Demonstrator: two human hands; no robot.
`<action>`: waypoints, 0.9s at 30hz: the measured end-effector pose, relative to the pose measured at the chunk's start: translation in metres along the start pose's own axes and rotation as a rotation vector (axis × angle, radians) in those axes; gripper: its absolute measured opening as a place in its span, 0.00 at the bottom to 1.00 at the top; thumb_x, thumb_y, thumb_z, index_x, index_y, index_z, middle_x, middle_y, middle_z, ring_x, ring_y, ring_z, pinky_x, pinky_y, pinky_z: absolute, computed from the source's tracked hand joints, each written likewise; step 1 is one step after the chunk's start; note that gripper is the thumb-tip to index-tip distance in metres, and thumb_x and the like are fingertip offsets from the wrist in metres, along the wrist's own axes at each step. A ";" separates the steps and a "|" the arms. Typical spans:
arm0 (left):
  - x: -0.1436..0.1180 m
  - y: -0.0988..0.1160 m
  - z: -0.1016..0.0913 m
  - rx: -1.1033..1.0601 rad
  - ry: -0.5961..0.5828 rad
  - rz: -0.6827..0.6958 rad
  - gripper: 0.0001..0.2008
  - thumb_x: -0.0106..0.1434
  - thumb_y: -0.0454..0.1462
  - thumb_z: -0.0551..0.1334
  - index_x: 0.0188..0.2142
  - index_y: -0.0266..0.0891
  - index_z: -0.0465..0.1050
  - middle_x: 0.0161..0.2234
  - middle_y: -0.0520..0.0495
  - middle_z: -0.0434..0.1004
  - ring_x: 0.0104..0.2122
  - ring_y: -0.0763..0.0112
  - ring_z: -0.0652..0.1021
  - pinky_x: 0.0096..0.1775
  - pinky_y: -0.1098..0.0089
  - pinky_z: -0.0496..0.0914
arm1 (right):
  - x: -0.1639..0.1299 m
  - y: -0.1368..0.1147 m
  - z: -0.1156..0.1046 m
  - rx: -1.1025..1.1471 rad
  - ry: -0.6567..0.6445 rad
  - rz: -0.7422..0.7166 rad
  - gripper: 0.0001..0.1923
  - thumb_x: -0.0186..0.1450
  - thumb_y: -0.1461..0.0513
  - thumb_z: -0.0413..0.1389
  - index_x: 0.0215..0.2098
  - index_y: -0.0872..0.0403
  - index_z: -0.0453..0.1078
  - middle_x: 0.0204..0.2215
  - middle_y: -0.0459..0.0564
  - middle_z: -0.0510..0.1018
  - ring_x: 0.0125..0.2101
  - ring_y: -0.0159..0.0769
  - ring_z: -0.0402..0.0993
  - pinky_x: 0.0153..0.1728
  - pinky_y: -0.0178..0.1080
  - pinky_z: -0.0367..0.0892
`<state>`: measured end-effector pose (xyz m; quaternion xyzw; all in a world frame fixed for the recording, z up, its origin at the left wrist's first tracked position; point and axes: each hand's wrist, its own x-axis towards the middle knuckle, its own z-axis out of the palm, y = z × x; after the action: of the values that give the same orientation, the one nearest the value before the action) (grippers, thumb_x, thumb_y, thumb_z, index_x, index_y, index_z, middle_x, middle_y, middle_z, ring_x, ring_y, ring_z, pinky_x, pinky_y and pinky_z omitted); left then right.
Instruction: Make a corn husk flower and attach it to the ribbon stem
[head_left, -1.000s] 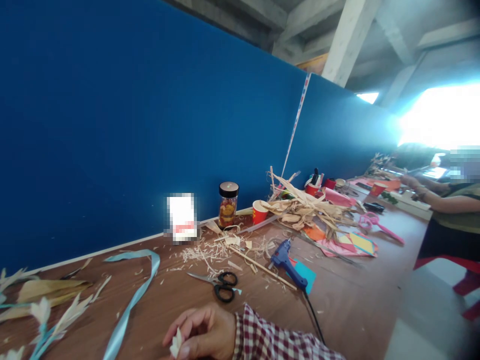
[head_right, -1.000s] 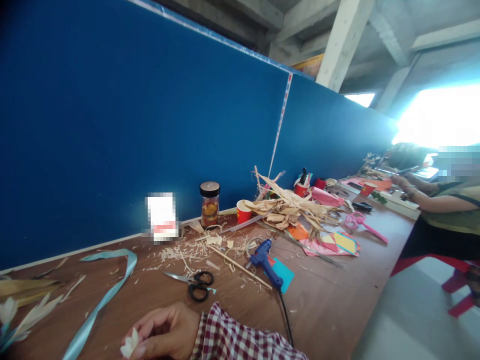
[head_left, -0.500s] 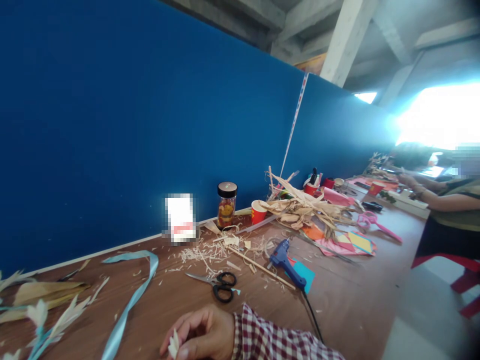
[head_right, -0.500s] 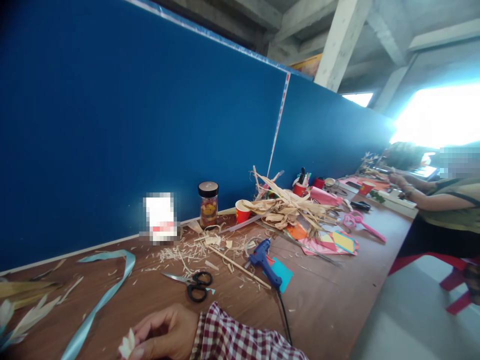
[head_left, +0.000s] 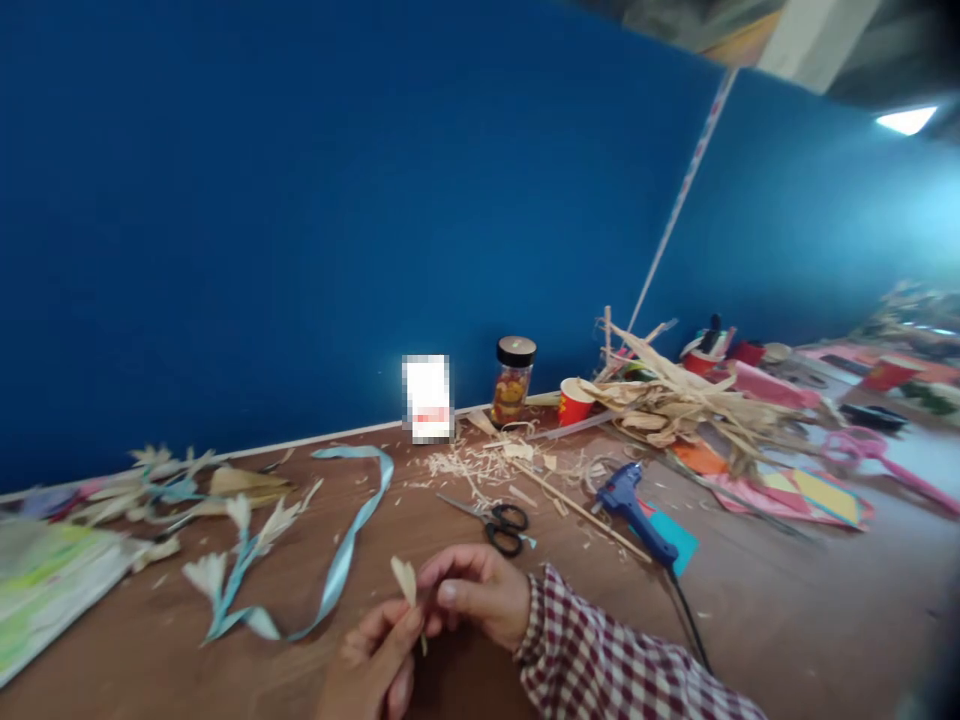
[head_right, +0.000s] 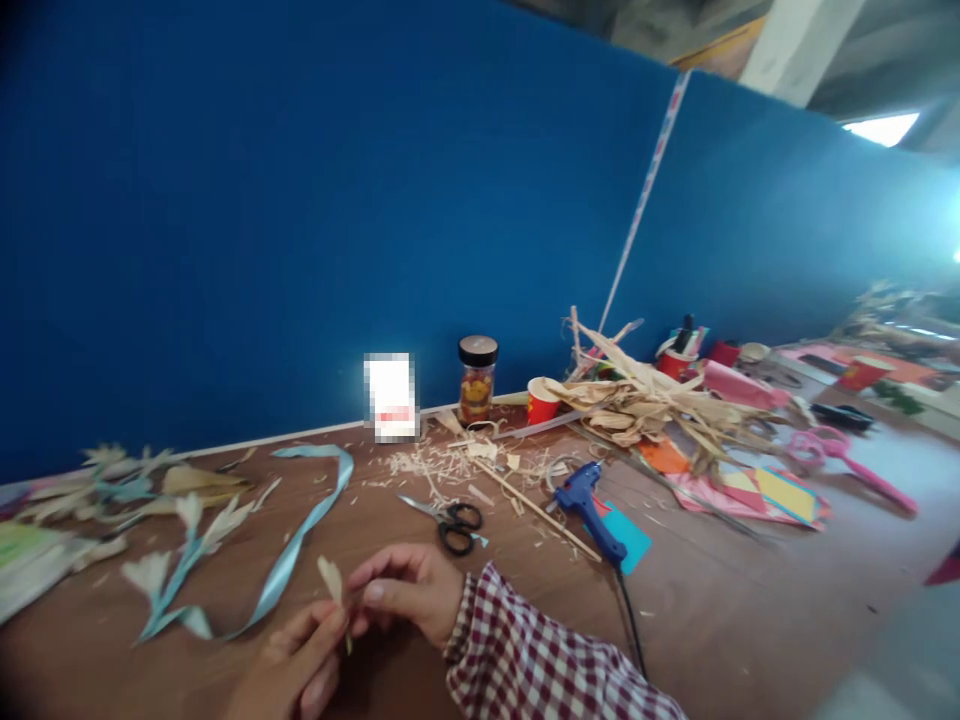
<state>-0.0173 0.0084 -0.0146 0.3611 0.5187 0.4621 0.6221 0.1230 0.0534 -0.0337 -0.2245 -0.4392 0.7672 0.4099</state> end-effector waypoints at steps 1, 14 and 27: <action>0.001 0.000 0.000 -0.043 -0.007 -0.011 0.16 0.48 0.48 0.63 0.21 0.35 0.69 0.08 0.60 0.55 0.09 0.86 0.52 0.14 0.81 0.48 | 0.000 0.000 0.000 -0.014 -0.001 -0.005 0.15 0.55 0.58 0.59 0.37 0.61 0.69 0.25 0.48 0.74 0.25 0.27 0.72 0.22 0.27 0.60; 0.002 -0.007 -0.003 0.007 0.016 0.077 0.13 0.50 0.43 0.63 0.26 0.33 0.71 0.17 0.54 0.68 0.14 0.81 0.65 0.16 0.79 0.59 | 0.000 -0.012 0.020 -0.292 0.159 -0.103 0.13 0.55 0.56 0.58 0.30 0.58 0.66 0.22 0.43 0.69 0.22 0.26 0.65 0.25 0.32 0.63; 0.000 -0.005 0.001 -0.039 -0.011 0.023 0.12 0.48 0.41 0.65 0.28 0.33 0.74 0.23 0.48 0.75 0.19 0.76 0.73 0.23 0.75 0.69 | -0.002 -0.016 0.018 -0.416 0.185 -0.104 0.15 0.55 0.53 0.56 0.23 0.57 0.63 0.19 0.43 0.67 0.20 0.27 0.61 0.23 0.32 0.58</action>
<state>-0.0152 0.0071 -0.0185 0.3574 0.5022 0.4774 0.6262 0.1184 0.0480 -0.0110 -0.3508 -0.5595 0.6141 0.4323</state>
